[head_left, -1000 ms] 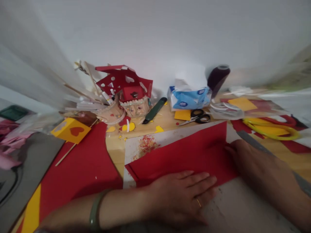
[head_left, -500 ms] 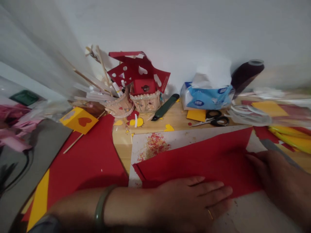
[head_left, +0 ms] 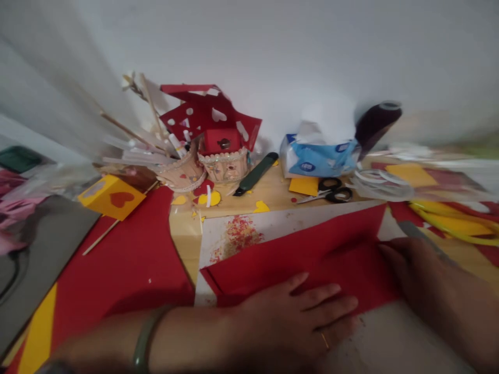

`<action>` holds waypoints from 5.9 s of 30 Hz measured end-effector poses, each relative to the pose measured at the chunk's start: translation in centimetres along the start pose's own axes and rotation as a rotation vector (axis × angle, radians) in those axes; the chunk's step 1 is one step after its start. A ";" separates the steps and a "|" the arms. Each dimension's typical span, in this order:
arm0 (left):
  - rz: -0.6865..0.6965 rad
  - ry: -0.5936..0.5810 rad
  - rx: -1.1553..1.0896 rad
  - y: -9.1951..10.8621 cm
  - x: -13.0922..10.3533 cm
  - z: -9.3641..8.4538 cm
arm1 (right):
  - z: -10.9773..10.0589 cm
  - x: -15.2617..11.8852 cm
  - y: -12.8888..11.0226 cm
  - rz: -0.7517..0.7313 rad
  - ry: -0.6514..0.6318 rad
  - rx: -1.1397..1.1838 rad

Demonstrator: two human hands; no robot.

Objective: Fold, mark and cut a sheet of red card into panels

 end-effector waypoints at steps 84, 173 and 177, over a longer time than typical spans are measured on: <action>-0.075 -0.029 -0.069 -3.9 5.2 0.4 | -2.1 -0.9 5.3 0.021 0.262 0.223; -0.053 0.010 -0.213 -4.7 4.6 0.1 | -4.7 -9.8 -7.2 -0.228 -0.080 0.093; -0.062 0.003 -0.223 -4.7 4.7 0.1 | -4.5 -9.2 -5.9 -0.160 -0.139 0.062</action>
Point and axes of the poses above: each hand's wrist, its own x-axis towards the middle knuckle, its own z-axis out of the palm, y = z × x, the point moved 5 cm from there along x, towards the middle knuckle, and after that the axes turned 6 degrees about -x, right-handed, at the moved point
